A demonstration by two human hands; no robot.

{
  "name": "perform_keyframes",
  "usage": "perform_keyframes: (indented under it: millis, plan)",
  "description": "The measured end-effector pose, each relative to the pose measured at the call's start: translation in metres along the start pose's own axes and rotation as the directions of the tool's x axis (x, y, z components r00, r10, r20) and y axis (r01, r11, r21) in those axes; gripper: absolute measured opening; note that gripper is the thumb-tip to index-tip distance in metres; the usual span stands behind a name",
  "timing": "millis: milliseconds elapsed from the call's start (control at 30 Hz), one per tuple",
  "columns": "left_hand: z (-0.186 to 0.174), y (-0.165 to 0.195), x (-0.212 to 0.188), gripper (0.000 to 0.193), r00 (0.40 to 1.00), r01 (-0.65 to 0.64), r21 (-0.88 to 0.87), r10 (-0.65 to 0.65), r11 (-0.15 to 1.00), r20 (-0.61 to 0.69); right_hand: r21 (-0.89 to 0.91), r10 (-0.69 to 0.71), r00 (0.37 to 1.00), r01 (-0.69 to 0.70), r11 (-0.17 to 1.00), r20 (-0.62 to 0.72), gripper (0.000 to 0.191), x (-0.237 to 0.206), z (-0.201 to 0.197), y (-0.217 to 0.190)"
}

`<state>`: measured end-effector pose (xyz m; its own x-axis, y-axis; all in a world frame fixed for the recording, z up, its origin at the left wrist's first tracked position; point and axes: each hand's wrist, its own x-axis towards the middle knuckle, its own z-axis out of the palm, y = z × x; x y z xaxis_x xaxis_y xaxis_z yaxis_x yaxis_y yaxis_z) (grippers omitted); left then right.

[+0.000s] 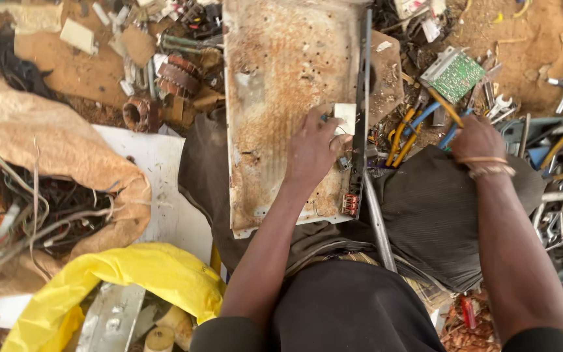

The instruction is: The person disassembles a white metal electronics enclosure using a screwdriver and hammer. They remove screws, pry open the casing, and extract internal circuit boards and components, placing them aside.

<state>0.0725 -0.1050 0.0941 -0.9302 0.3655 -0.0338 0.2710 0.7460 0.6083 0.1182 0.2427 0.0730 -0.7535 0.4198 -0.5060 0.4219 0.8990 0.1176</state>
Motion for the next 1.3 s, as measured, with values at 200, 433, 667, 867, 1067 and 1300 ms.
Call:
perform_keyframes:
  millis: [200,433,667,867,1067,1300]
  plan:
    - [0.024,-0.024,-0.012,0.017,0.924,0.365,-0.431,-0.378,0.825,0.058,0.160,-0.163,0.874,0.261,0.952,-0.457,0.021,-0.045,-0.020,0.021]
    - [0.061,-0.021,-0.009,0.015,0.831,0.373,-0.747,-0.556,0.550,0.006,0.535,-0.142,0.852,0.438,0.722,-0.505,0.019,-0.118,-0.021,-0.095]
    - [0.058,-0.018,-0.027,0.014,0.881,-0.090,-0.303,-0.066,0.949,-0.468,0.520,-0.190,0.912,0.368,0.771,-0.364,0.031,-0.103,-0.035,-0.170]
    - [0.015,-0.026,-0.019,0.029,0.924,0.334,-0.515,-0.382,0.790,0.015,0.519,-0.233,0.905,0.398,0.756,-0.356,0.044,-0.085,-0.038,-0.197]
    - [-0.010,-0.030,0.008,0.024,0.919,0.394,-0.342,-0.355,0.853,0.173,0.557,-0.312,0.893,0.446,0.700,-0.323,0.049,-0.072,-0.033,-0.193]
    - [-0.021,-0.029,0.013,0.016,0.891,0.451,-0.377,-0.382,0.809,0.247,0.632,-0.306,0.916,0.402,0.662,-0.261,0.052,-0.066,-0.027,-0.187]
